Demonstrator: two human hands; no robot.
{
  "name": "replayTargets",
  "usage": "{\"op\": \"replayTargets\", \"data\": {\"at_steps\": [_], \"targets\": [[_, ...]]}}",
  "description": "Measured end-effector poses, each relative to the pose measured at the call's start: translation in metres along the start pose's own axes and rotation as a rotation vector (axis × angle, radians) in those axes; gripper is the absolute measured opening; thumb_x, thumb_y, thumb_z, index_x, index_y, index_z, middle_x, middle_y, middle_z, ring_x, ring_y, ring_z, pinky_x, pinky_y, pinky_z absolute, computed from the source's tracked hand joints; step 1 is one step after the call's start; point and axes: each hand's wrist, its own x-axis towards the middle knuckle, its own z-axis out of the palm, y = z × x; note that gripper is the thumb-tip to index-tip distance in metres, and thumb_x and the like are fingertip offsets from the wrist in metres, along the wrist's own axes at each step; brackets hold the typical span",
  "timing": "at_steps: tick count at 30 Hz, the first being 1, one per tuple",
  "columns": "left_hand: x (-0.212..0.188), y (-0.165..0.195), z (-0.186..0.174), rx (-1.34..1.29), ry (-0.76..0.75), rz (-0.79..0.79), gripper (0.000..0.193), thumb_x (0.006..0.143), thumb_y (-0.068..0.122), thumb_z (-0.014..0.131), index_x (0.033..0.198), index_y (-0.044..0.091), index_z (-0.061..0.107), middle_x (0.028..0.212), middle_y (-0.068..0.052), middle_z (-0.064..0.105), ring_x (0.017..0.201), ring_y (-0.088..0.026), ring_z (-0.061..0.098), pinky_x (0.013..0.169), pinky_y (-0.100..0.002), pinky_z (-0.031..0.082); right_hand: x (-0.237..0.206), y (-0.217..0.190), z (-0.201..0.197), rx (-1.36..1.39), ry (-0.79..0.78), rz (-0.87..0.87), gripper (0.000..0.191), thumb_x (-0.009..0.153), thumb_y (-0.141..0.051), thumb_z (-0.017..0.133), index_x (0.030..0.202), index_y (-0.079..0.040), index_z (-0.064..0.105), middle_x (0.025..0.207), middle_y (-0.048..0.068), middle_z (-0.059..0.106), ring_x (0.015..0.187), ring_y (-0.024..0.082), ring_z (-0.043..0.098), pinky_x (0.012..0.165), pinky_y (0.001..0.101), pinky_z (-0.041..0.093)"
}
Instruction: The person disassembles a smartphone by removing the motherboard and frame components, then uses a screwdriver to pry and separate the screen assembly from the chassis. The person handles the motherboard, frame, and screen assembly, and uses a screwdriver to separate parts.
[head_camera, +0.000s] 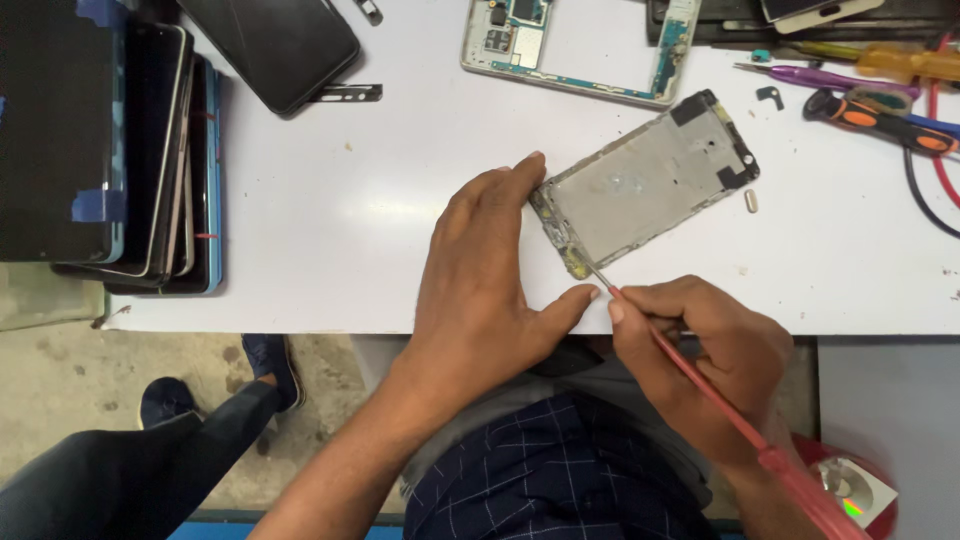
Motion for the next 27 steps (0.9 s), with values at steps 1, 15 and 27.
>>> {"op": "replayTargets", "data": {"at_steps": [1, 15, 27], "targets": [[-0.001, -0.001, 0.0, -0.009, 0.01, 0.003, 0.095, 0.075, 0.025, 0.09, 0.15, -0.005, 0.04, 0.14, -0.024, 0.056, 0.136, -0.038, 0.051, 0.116, -0.048, 0.042, 0.002, -0.002, 0.002, -0.004, 0.005, -0.013, 0.013, 0.093, -0.01, 0.078, 0.098, 0.001, 0.074, 0.077, 0.005, 0.074, 0.065, 0.006, 0.068, 0.058, 0.0199, 0.05], [0.005, -0.001, 0.001, 0.016, 0.036, -0.037, 0.083, 0.075, 0.017, 0.088, 0.143, -0.004, 0.045, 0.131, -0.017, 0.067, 0.135, -0.037, 0.051, 0.115, -0.05, 0.04, 0.018, -0.008, 0.02, -0.085, -0.027, -0.006, 0.009, 0.094, -0.009, 0.078, 0.094, -0.003, 0.071, 0.074, 0.005, 0.072, 0.061, 0.008, 0.067, 0.055, 0.0223, 0.05], [0.008, -0.005, -0.001, -0.057, 0.028, -0.063, 0.074, 0.074, 0.013, 0.087, 0.137, -0.002, 0.051, 0.129, -0.018, 0.065, 0.131, -0.035, 0.055, 0.113, -0.047, 0.045, 0.013, -0.005, 0.017, -0.162, -0.064, -0.102, 0.013, 0.092, -0.007, 0.079, 0.091, -0.004, 0.066, 0.076, 0.007, 0.073, 0.063, 0.012, 0.072, 0.056, 0.0247, 0.054]]}}
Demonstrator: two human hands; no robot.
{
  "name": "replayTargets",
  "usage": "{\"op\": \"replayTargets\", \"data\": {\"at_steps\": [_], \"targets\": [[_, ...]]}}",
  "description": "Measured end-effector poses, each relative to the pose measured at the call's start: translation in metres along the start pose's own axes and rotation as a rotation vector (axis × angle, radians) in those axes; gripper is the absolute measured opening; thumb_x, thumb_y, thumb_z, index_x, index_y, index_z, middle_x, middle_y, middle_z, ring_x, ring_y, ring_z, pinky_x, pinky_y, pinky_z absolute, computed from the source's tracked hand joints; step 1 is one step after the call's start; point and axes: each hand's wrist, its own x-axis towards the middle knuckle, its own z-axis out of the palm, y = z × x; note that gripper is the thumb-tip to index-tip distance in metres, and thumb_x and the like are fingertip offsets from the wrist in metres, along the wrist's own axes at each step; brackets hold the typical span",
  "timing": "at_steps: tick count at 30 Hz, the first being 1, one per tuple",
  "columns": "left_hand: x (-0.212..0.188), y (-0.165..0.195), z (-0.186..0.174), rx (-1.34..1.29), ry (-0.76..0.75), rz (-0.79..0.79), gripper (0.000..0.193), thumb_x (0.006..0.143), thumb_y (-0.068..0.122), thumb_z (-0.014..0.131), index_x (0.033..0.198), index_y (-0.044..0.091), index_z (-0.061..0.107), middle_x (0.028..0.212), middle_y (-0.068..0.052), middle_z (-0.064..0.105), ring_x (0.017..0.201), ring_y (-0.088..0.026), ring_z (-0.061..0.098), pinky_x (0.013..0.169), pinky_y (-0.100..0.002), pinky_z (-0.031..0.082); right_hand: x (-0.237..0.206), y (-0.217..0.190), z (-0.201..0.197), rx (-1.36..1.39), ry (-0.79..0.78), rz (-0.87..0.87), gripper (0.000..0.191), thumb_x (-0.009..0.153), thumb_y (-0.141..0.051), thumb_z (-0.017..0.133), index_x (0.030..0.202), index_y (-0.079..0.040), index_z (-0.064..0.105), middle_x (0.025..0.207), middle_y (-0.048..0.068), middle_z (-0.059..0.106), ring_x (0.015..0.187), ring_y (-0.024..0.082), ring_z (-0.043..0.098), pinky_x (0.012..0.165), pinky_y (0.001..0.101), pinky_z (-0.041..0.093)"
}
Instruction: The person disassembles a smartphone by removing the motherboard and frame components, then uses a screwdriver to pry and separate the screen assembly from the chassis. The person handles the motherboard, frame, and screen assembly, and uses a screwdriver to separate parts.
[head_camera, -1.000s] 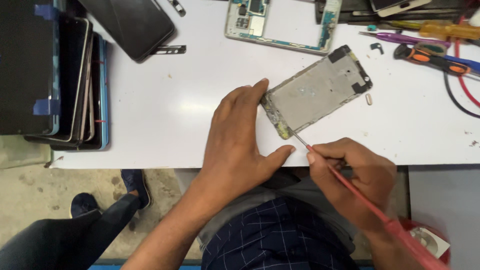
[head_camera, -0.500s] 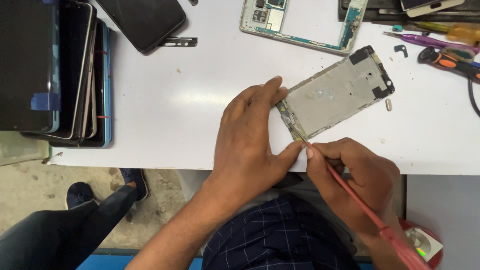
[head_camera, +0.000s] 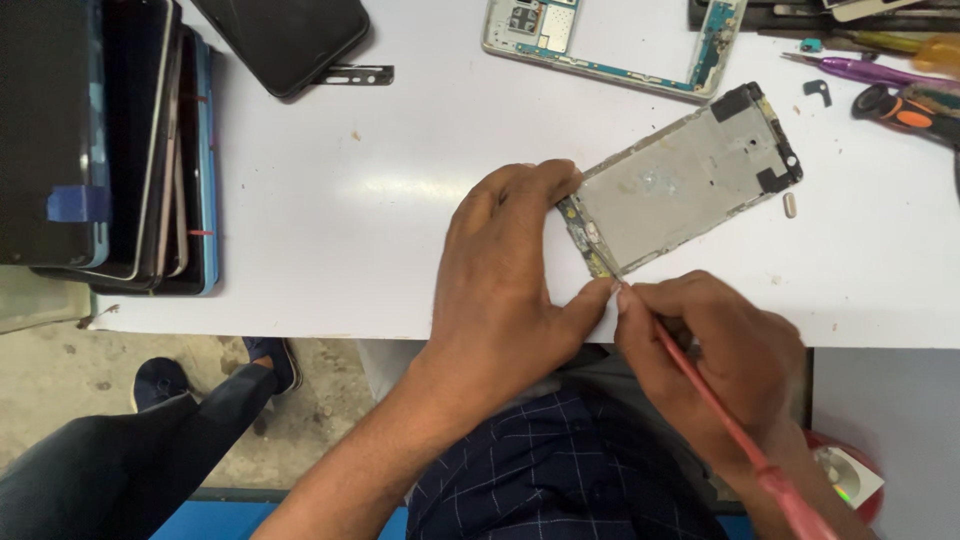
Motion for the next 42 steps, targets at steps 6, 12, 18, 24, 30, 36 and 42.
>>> {"op": "replayTargets", "data": {"at_steps": [6, 12, 18, 24, 30, 36, 42], "targets": [[0.0, 0.001, 0.002, 0.027, -0.001, 0.032, 0.075, 0.074, 0.014, 0.088, 0.136, -0.003, 0.05, 0.128, -0.018, 0.064, 0.131, -0.036, 0.055, 0.112, -0.048, 0.044, 0.004, 0.003, 0.005, 0.057, -0.012, -0.006, 0.013, 0.092, -0.006, 0.079, 0.096, -0.001, 0.068, 0.076, 0.007, 0.072, 0.064, 0.009, 0.071, 0.056, 0.0226, 0.053], [0.0, 0.003, 0.002, -0.027, 0.032, 0.014, 0.074, 0.075, 0.013, 0.088, 0.136, -0.003, 0.05, 0.129, -0.017, 0.064, 0.129, -0.033, 0.058, 0.111, -0.045, 0.047, 0.0, 0.003, 0.003, 0.081, 0.026, 0.036, 0.01, 0.095, -0.005, 0.078, 0.095, -0.002, 0.069, 0.071, 0.005, 0.07, 0.059, 0.006, 0.064, 0.055, 0.022, 0.049], [0.0, 0.004, 0.002, -0.002, 0.003, -0.029, 0.072, 0.073, 0.011, 0.087, 0.135, -0.001, 0.052, 0.129, -0.017, 0.064, 0.129, -0.035, 0.057, 0.111, -0.045, 0.046, 0.0, 0.006, 0.007, 0.058, -0.004, 0.064, 0.011, 0.094, -0.006, 0.079, 0.094, -0.001, 0.069, 0.065, 0.005, 0.068, 0.054, 0.007, 0.062, 0.05, 0.0235, 0.046], [0.0, 0.005, 0.003, 0.002, -0.002, -0.035, 0.073, 0.073, 0.012, 0.088, 0.135, -0.001, 0.051, 0.13, -0.018, 0.063, 0.131, -0.034, 0.056, 0.112, -0.045, 0.045, 0.0, 0.009, 0.007, 0.149, 0.035, -0.027, 0.01, 0.096, -0.003, 0.077, 0.099, -0.001, 0.067, 0.076, 0.005, 0.071, 0.061, 0.006, 0.066, 0.055, 0.0214, 0.049], [0.001, 0.003, 0.006, -0.014, -0.007, -0.029, 0.072, 0.075, 0.012, 0.087, 0.136, -0.002, 0.05, 0.132, -0.017, 0.062, 0.133, -0.033, 0.055, 0.113, -0.045, 0.047, 0.002, 0.012, 0.003, 0.139, 0.0, -0.034, 0.01, 0.094, -0.003, 0.077, 0.096, -0.001, 0.068, 0.073, 0.005, 0.071, 0.059, 0.004, 0.064, 0.052, 0.021, 0.047], [0.001, 0.003, 0.006, -0.036, -0.048, -0.077, 0.071, 0.076, 0.01, 0.087, 0.136, -0.002, 0.051, 0.132, -0.018, 0.06, 0.134, -0.032, 0.055, 0.114, -0.043, 0.048, 0.006, 0.018, 0.005, 0.142, -0.045, 0.035, 0.009, 0.094, -0.004, 0.078, 0.097, 0.0, 0.071, 0.064, 0.003, 0.065, 0.053, 0.004, 0.057, 0.048, 0.0214, 0.041], [0.003, 0.003, 0.005, -0.041, -0.047, -0.072, 0.072, 0.076, 0.011, 0.087, 0.136, -0.002, 0.049, 0.133, -0.019, 0.059, 0.134, -0.033, 0.054, 0.114, -0.043, 0.048, 0.008, 0.023, 0.003, 0.244, -0.038, 0.012, 0.006, 0.095, -0.004, 0.075, 0.098, 0.0, 0.071, 0.071, 0.002, 0.068, 0.057, 0.002, 0.056, 0.051, 0.0201, 0.042]]}}
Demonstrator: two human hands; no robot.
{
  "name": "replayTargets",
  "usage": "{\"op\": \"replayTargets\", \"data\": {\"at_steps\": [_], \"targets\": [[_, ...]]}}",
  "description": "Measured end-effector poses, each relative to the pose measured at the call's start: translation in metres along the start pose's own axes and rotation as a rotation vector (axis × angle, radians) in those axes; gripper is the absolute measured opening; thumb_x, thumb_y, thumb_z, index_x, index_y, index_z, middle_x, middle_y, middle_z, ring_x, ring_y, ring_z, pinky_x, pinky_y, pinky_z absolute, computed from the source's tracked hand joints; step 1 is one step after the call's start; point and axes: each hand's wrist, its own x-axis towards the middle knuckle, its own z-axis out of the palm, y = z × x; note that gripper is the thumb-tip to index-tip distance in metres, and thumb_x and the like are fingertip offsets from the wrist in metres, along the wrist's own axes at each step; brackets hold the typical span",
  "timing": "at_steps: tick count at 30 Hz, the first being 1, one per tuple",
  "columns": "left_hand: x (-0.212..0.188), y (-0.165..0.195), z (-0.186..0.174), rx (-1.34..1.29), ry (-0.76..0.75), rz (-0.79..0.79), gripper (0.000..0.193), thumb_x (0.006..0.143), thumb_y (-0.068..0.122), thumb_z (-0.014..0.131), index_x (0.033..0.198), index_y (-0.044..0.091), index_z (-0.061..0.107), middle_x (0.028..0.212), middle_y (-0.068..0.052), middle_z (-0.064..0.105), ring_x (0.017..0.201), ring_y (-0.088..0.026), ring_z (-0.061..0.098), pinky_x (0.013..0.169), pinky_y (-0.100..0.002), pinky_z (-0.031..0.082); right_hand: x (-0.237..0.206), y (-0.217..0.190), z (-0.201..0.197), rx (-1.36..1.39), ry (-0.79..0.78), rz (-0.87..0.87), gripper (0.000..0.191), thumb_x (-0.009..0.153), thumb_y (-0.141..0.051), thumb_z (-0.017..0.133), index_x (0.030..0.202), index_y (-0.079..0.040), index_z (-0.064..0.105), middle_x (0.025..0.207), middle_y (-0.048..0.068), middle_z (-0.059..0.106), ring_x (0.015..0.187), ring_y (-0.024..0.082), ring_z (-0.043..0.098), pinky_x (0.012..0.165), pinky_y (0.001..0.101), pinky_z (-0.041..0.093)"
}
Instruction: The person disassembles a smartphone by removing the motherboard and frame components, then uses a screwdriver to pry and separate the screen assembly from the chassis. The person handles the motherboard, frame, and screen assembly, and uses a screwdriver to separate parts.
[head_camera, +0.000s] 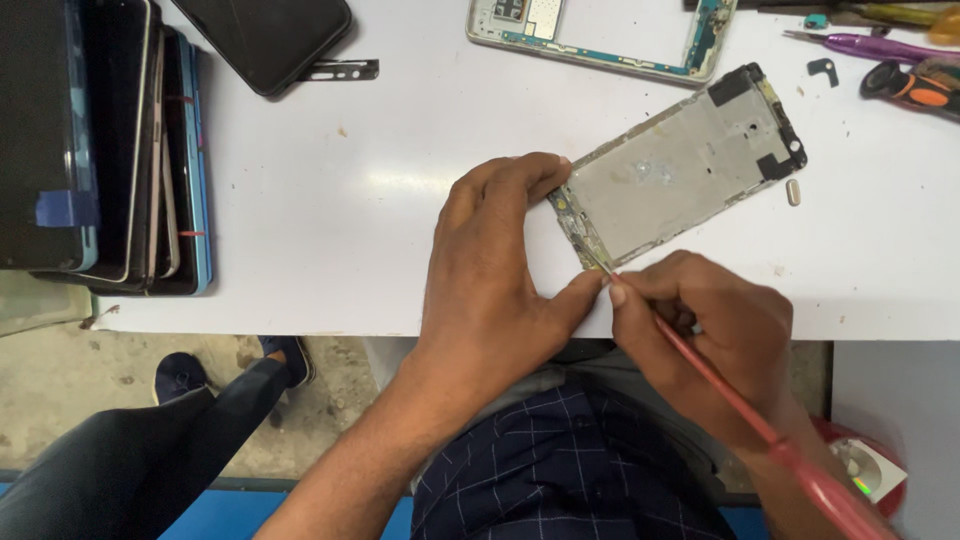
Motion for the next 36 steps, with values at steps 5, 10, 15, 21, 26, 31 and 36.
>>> {"op": "replayTargets", "data": {"at_steps": [5, 10, 15, 21, 26, 31, 36], "targets": [[-0.0002, 0.0017, 0.0001, -0.004, -0.006, -0.009, 0.072, 0.076, 0.01, 0.087, 0.136, -0.002, 0.05, 0.133, -0.019, 0.059, 0.134, -0.033, 0.055, 0.114, -0.042, 0.049, 0.0004, 0.0008, 0.001, 0.02, -0.006, 0.085, 0.007, 0.096, -0.005, 0.075, 0.096, 0.001, 0.071, 0.067, 0.002, 0.068, 0.057, 0.001, 0.057, 0.049, 0.0198, 0.042], [-0.0002, 0.0009, -0.0008, -0.011, 0.0, -0.006, 0.071, 0.076, 0.011, 0.087, 0.136, -0.002, 0.05, 0.134, -0.019, 0.059, 0.135, -0.033, 0.055, 0.114, -0.042, 0.049, -0.0007, -0.0003, -0.0004, 0.005, 0.016, 0.019, 0.01, 0.096, -0.006, 0.076, 0.091, 0.0, 0.07, 0.067, 0.002, 0.066, 0.056, 0.002, 0.053, 0.051, 0.0203, 0.041], [0.0003, 0.0004, 0.0001, 0.012, -0.01, -0.012, 0.073, 0.078, 0.015, 0.089, 0.136, -0.003, 0.049, 0.133, -0.02, 0.059, 0.134, -0.033, 0.056, 0.112, -0.042, 0.049, 0.0002, -0.0015, 0.0035, 0.031, 0.041, 0.05, 0.009, 0.098, -0.007, 0.074, 0.097, 0.001, 0.07, 0.071, 0.001, 0.069, 0.06, 0.001, 0.059, 0.052, 0.0179, 0.045], [-0.0019, 0.0009, 0.0, 0.005, 0.013, 0.005, 0.073, 0.077, 0.014, 0.088, 0.136, -0.003, 0.049, 0.134, -0.02, 0.058, 0.133, -0.033, 0.057, 0.112, -0.043, 0.049, -0.0009, -0.0035, 0.0006, 0.044, 0.066, 0.066, 0.011, 0.099, -0.01, 0.073, 0.098, 0.001, 0.071, 0.071, 0.001, 0.068, 0.059, 0.001, 0.056, 0.052, 0.019, 0.043], [-0.0046, 0.0, 0.0013, 0.017, 0.03, 0.031, 0.073, 0.078, 0.013, 0.088, 0.137, -0.003, 0.048, 0.134, -0.019, 0.059, 0.134, -0.032, 0.057, 0.113, -0.042, 0.049, -0.003, -0.0041, 0.0055, -0.021, 0.074, 0.106, 0.012, 0.098, -0.01, 0.074, 0.099, 0.002, 0.073, 0.068, 0.001, 0.067, 0.056, 0.002, 0.054, 0.049, 0.0202, 0.041], [-0.0051, -0.0007, 0.002, 0.004, 0.054, 0.048, 0.073, 0.078, 0.013, 0.088, 0.137, -0.003, 0.048, 0.134, -0.019, 0.059, 0.134, -0.032, 0.057, 0.114, -0.042, 0.05, -0.0045, -0.0036, 0.0045, -0.06, 0.069, 0.085, 0.012, 0.098, -0.01, 0.075, 0.095, 0.001, 0.072, 0.066, 0.001, 0.066, 0.055, 0.002, 0.054, 0.05, 0.0204, 0.042], [-0.0055, -0.002, 0.0015, 0.009, 0.058, 0.055, 0.074, 0.078, 0.013, 0.089, 0.137, -0.003, 0.048, 0.134, -0.019, 0.06, 0.134, -0.032, 0.057, 0.113, -0.042, 0.05, -0.0076, -0.0028, 0.0046, -0.017, 0.09, 0.026, 0.011, 0.1, -0.01, 0.073, 0.098, 0.0, 0.071, 0.073, 0.001, 0.068, 0.059, 0.002, 0.054, 0.053, 0.02, 0.042]]}}
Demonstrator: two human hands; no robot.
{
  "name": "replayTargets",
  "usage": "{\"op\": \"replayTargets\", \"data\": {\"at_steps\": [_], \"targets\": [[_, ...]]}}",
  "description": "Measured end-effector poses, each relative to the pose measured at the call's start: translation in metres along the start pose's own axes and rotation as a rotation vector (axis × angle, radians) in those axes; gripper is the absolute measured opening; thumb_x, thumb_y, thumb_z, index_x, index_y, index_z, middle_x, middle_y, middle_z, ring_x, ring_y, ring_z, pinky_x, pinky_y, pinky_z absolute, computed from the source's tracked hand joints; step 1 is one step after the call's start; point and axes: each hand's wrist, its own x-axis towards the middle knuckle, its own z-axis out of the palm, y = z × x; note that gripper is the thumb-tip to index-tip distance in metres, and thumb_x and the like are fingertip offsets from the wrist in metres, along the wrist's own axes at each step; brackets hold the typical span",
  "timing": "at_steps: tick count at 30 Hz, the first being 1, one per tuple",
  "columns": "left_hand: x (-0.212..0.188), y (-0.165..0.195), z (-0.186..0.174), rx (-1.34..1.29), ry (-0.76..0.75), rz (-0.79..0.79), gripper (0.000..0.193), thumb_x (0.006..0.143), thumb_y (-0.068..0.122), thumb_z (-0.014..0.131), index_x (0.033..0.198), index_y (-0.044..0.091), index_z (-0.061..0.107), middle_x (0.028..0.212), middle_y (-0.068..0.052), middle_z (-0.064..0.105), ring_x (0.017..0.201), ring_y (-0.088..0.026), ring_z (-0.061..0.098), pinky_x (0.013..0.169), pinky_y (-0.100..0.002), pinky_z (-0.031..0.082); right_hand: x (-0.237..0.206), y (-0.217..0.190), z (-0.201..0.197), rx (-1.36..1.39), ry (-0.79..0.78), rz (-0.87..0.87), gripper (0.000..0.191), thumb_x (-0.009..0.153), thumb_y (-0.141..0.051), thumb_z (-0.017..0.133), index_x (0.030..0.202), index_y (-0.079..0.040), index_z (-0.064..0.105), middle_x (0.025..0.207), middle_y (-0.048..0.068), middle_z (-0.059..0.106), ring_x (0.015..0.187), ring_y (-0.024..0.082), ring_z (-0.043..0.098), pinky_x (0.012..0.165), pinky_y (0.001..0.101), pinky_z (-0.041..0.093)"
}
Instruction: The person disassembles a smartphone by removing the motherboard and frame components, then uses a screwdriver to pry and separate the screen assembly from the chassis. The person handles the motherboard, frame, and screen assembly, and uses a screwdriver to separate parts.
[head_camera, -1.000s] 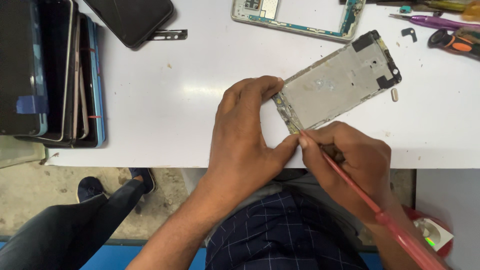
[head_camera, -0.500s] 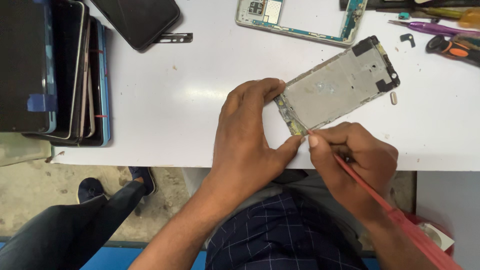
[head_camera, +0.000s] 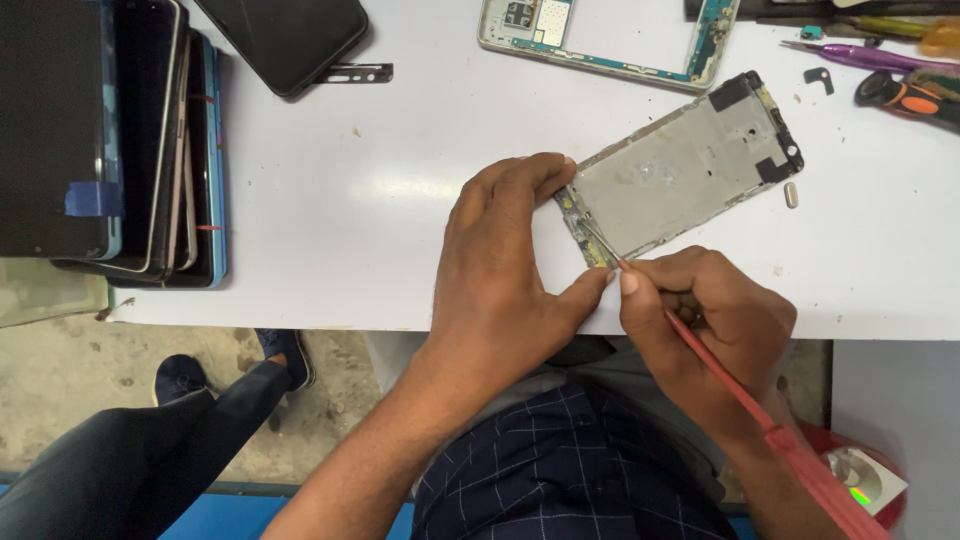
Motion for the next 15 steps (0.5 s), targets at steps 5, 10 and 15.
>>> {"op": "replayTargets", "data": {"at_steps": [5, 10, 15], "targets": [[0.0, -0.0004, 0.0005, 0.007, -0.003, 0.008, 0.074, 0.078, 0.013, 0.089, 0.137, -0.003, 0.047, 0.133, -0.019, 0.06, 0.134, -0.032, 0.057, 0.113, -0.042, 0.05, -0.0001, 0.0016, 0.0017, -0.032, -0.025, 0.025, 0.012, 0.099, -0.011, 0.074, 0.095, 0.0, 0.072, 0.068, 0.001, 0.066, 0.057, 0.002, 0.055, 0.051, 0.0198, 0.042], [-0.0003, -0.0013, 0.0, 0.009, -0.004, 0.014, 0.074, 0.078, 0.013, 0.089, 0.137, -0.003, 0.047, 0.134, -0.02, 0.059, 0.134, -0.032, 0.056, 0.113, -0.042, 0.05, 0.0029, 0.003, -0.0017, 0.033, -0.045, 0.059, 0.015, 0.098, -0.012, 0.074, 0.088, -0.001, 0.071, 0.063, -0.001, 0.064, 0.054, 0.002, 0.051, 0.05, 0.0206, 0.039], [-0.0011, -0.0002, 0.0015, -0.011, -0.014, -0.021, 0.075, 0.076, 0.013, 0.088, 0.137, -0.003, 0.048, 0.135, -0.021, 0.058, 0.135, -0.033, 0.056, 0.113, -0.042, 0.05, -0.0011, 0.0037, -0.0015, 0.01, -0.014, 0.09, 0.012, 0.098, -0.012, 0.073, 0.093, 0.0, 0.072, 0.064, 0.0, 0.065, 0.055, 0.003, 0.053, 0.05, 0.0203, 0.041]]}}
